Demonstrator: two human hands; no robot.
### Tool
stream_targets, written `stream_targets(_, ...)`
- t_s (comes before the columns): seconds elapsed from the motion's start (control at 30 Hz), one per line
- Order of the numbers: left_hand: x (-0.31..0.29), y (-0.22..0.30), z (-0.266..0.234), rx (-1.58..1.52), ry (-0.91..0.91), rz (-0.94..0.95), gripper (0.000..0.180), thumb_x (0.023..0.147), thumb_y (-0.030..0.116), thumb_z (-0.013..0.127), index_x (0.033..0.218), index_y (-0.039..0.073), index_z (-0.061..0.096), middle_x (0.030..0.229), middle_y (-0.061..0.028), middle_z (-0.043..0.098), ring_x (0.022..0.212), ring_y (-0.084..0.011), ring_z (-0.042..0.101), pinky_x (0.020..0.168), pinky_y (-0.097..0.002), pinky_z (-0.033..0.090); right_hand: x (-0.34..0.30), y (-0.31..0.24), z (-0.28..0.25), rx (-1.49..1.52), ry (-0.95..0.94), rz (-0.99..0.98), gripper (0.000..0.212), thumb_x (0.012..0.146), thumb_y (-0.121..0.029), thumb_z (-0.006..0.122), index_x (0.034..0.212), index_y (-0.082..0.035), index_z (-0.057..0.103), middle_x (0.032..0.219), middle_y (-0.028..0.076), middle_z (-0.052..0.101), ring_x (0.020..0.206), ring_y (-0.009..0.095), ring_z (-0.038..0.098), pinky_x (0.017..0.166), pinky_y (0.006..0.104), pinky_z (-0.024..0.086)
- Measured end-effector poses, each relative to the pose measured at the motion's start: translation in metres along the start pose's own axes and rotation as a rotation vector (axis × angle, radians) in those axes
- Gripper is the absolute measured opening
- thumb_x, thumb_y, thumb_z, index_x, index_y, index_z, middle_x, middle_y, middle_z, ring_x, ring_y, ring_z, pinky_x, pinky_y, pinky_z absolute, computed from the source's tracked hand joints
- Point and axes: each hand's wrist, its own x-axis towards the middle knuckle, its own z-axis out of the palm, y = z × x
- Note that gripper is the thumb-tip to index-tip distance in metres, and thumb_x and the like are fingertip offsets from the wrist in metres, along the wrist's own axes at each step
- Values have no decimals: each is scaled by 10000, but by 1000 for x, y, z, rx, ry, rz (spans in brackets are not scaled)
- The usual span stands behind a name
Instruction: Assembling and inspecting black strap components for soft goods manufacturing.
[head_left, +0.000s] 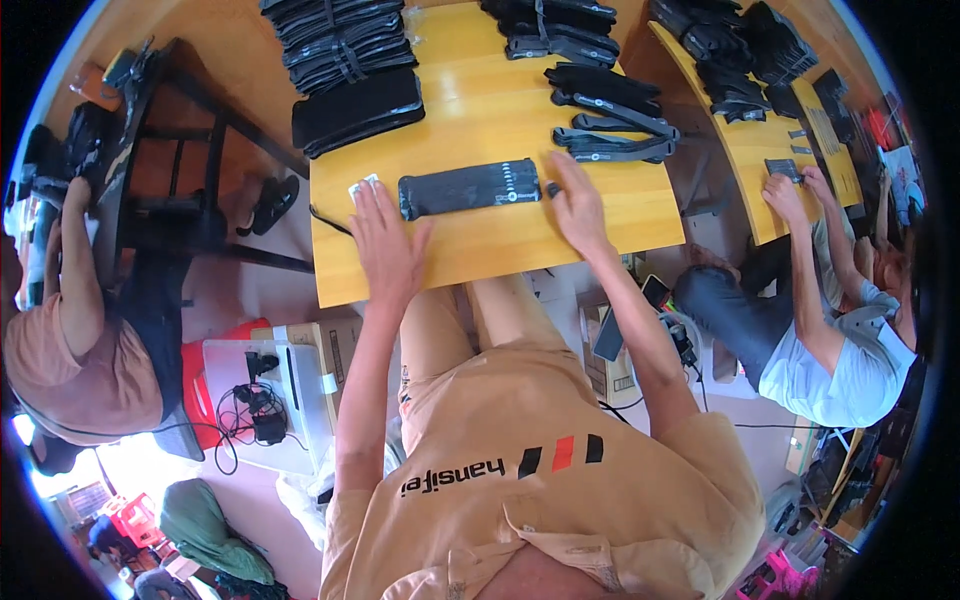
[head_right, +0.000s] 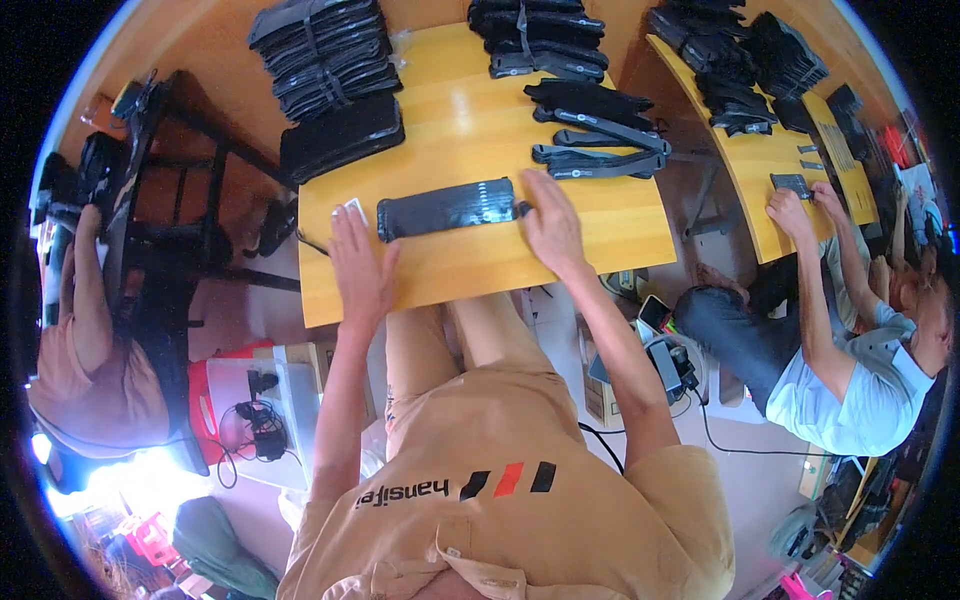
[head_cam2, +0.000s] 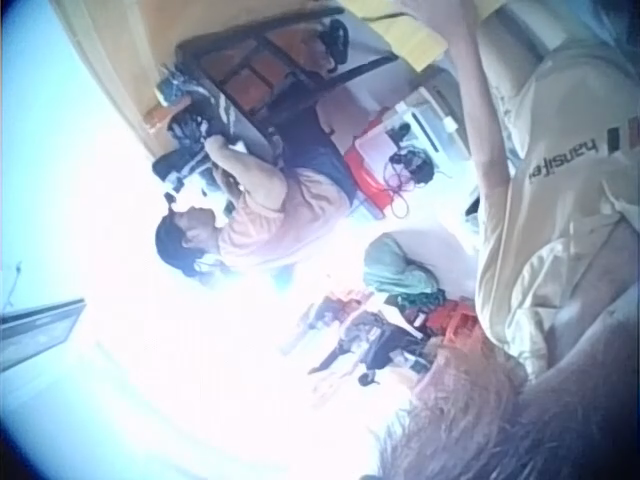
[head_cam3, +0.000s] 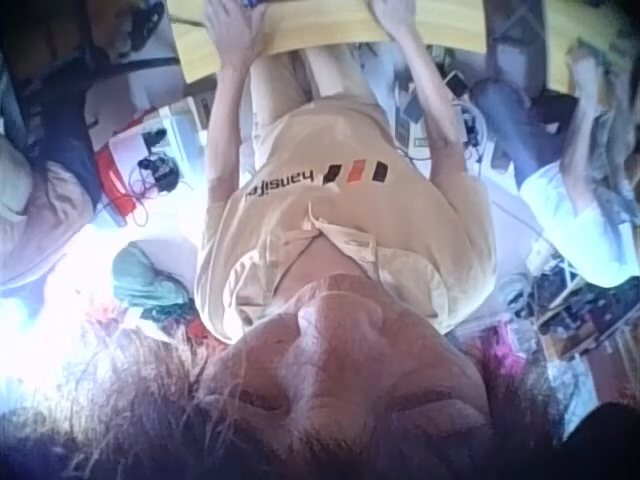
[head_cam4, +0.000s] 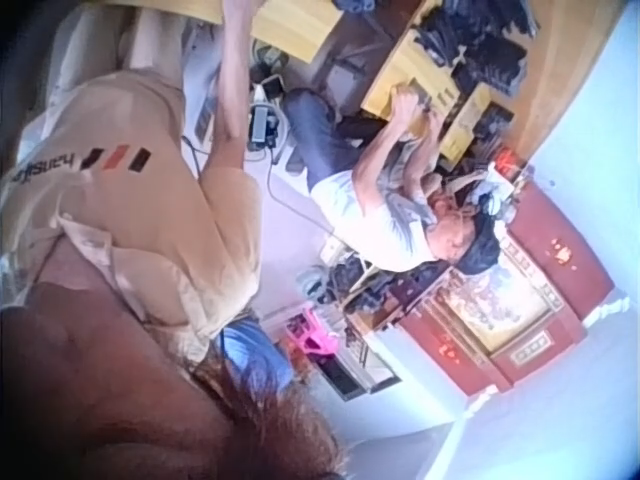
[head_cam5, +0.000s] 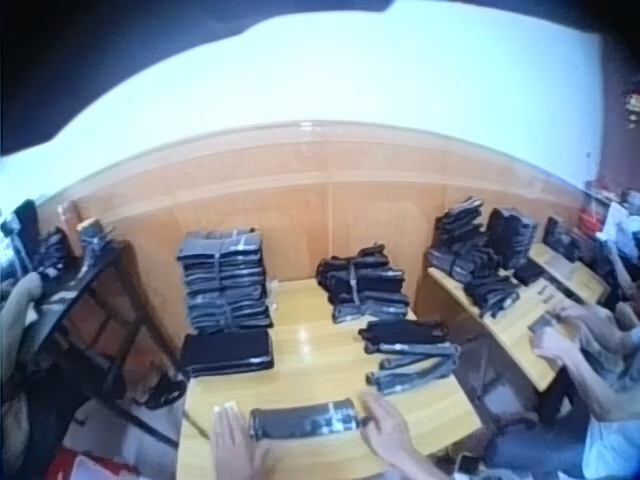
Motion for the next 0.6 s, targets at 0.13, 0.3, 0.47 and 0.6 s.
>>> stream_targets(0.13,-29,-24,-48,-306,195,-112,464,879,223,532,1262,-14,417,1312,-207,392,1229,-330,365,1011,-427,284,-23,-26,-8,109,158,-38,256,717,-4,538,966,3,597,936,163,591,924,336,549,813,392,452)
stream_targets(0.3,-67,-42,-48,-630,226,-544,304,854,225,581,1045,-10,561,932,-163,600,784,-289,617,657,-403,480,-47,-104,35,300,-61,-309,284,639,25,594,920,-21,594,934,125,562,905,314,536,794,393,451)
stream_targets(0.47,-56,-31,-42,-306,17,-566,332,752,247,688,955,1,595,704,-117,633,666,-224,634,627,-331,483,-51,-144,63,354,-132,-371,313,626,31,603,933,-29,600,945,114,557,928,305,533,817,387,448)
stream_targets(0.6,-62,-43,-26,-365,-11,-522,267,702,196,702,876,15,610,621,-91,619,576,-190,622,597,-329,483,-58,-147,63,345,-163,-372,285,640,-1,619,921,-36,586,929,101,542,921,282,527,822,382,433)
